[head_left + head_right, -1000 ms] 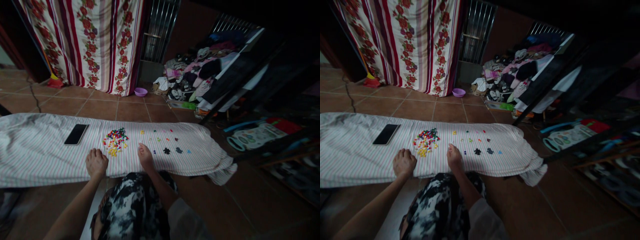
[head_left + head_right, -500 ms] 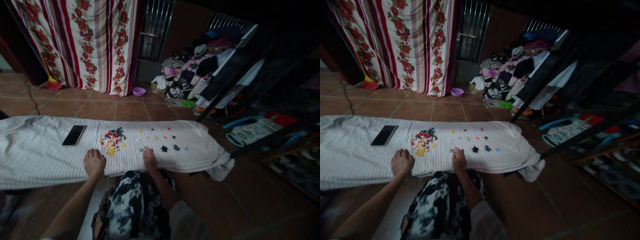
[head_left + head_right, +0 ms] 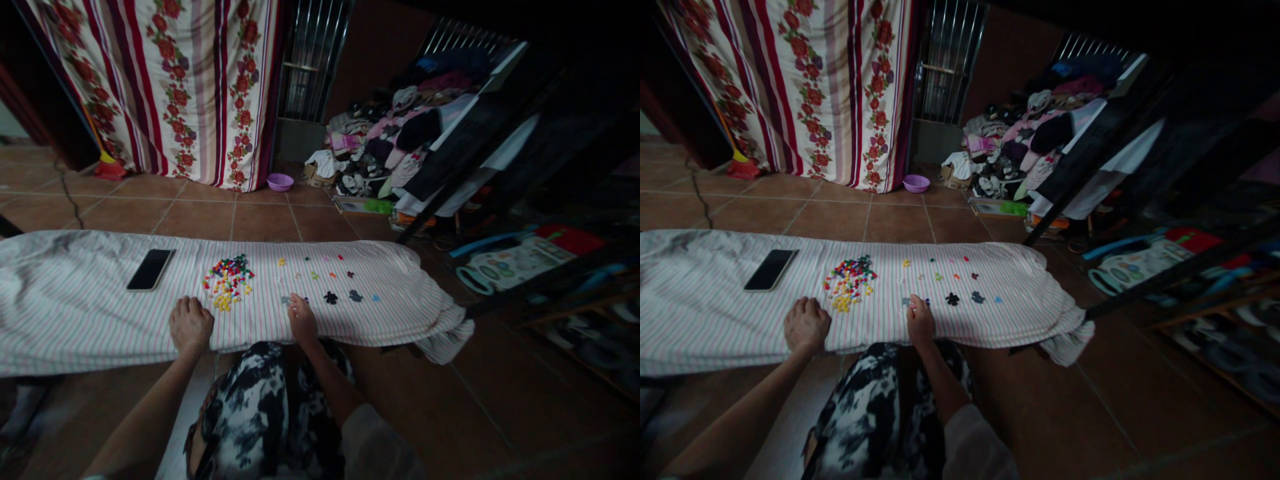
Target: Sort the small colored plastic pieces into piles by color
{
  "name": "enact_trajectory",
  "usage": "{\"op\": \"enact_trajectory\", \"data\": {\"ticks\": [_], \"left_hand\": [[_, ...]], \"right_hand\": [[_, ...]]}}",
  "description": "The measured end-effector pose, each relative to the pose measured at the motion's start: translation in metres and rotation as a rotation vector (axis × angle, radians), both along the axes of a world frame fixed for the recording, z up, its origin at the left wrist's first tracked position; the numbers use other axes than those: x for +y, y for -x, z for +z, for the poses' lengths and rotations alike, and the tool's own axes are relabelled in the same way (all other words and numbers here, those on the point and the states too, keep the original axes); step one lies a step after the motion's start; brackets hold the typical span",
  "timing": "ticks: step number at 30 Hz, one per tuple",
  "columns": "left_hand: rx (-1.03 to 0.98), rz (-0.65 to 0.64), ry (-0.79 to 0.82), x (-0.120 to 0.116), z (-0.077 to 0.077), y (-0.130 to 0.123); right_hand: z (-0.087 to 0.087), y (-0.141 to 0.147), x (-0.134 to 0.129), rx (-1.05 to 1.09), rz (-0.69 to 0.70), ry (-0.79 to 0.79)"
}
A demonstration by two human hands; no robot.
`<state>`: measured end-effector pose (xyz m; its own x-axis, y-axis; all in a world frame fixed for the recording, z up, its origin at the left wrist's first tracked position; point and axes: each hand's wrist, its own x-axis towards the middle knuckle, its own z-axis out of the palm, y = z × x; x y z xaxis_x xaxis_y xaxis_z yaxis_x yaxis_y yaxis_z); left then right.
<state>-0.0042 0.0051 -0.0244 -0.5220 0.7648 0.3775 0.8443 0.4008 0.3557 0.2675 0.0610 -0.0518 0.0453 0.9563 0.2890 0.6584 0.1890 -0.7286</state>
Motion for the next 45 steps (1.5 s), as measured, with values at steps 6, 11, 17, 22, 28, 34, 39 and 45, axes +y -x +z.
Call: {"op": "enact_trajectory", "data": {"ticks": [6,11,17,22,28,34,39,45], "left_hand": [[0.042,0.011,0.028,0.001,-0.003,0.001],[0.056,0.011,0.01,0.001,-0.004,0.001],[0.055,0.02,0.013,0.001,-0.002,0.001],[0.035,0.017,-0.022,0.002,-0.006,0.002],[0.039,0.013,-0.002,0.002,-0.008,0.002],[-0.001,0.007,-0.017,0.002,-0.007,0.002],[-0.004,0.008,-0.009,0.003,-0.004,0.001],[-0.003,0.014,0.006,0.003,-0.003,0.0]], "right_hand": [[0.001,0.0,-0.001,0.012,0.008,0.034],[0.003,-0.001,-0.003,0.067,0.017,0.054],[-0.001,-0.002,-0.003,0.125,0.038,0.02],[-0.005,-0.005,-0.002,0.12,0.025,-0.011],[-0.001,-0.006,-0.002,0.074,-0.008,-0.076],[0.013,0.005,0.004,0.115,0.069,-0.109],[0.029,0.037,0.016,0.11,0.274,-0.132],[0.038,0.086,0.039,-0.02,0.429,-0.089]]}}
